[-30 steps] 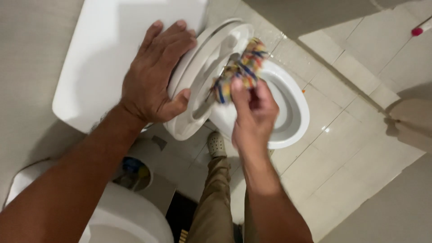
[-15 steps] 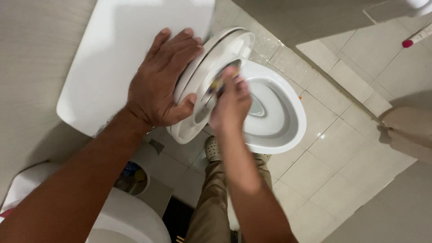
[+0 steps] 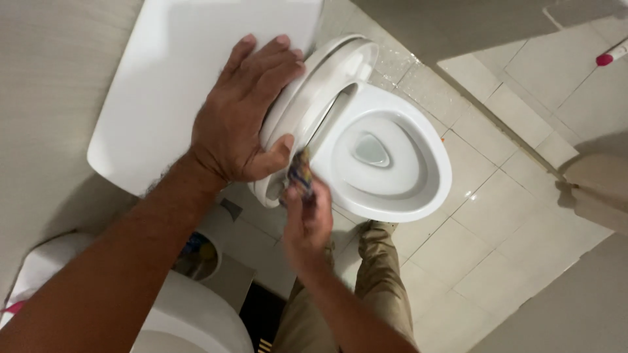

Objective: The person wipes the toilet seat and lid with a cloth, then flushes the toilet. They continue wiping the seat, lid, and tank, and finally wipe the wall-mounted toilet paper holder.

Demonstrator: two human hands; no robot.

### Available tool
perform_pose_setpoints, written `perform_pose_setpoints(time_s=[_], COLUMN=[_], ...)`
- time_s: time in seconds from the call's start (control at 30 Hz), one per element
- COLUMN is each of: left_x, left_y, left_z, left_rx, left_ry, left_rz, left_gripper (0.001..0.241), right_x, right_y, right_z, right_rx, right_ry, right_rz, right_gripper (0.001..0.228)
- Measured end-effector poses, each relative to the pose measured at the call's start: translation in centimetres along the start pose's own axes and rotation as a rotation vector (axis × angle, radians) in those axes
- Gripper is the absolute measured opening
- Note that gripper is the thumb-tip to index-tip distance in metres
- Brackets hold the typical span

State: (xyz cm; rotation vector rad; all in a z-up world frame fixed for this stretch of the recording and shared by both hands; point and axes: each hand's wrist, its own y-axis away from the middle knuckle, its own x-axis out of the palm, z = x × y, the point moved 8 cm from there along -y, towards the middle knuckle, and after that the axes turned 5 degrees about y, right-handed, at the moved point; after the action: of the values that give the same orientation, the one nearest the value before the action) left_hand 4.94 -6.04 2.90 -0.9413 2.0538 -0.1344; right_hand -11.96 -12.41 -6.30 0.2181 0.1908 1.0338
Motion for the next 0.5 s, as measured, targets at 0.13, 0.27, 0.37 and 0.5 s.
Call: perform_pose_setpoints(time_s=[0.13,0.27,0.37,0.5], left_x=[0.0,-0.2,-0.2,-0.1], left_y=[0.0,-0.3,0.0,0.0], left_z=[-0.2,-0.3,-0.2,-0.3], left_rx=[-0.037,-0.015,-0.010,-0.005], left_ry=[0.005,0.018,0.029,0.006], left_rz=[0.009,0.014,0.025,0.027], left_gripper=[0.068,0.069,0.067,0.072], right_x=[-0.2,2.0,1.6,0.1], right_y=[4.0,4.5,3.8,3.2], right_z=[-4.7,-5.7,-10.2,-16.1], right_rx=[0.245,0.115,-0.047,0.120], right_ry=[-0.004,-0.017,0.152,0.256], right_rz=[0.054,-0.002,-0.004,0.049], right_gripper=[0.048,0.029,0.024,0.027])
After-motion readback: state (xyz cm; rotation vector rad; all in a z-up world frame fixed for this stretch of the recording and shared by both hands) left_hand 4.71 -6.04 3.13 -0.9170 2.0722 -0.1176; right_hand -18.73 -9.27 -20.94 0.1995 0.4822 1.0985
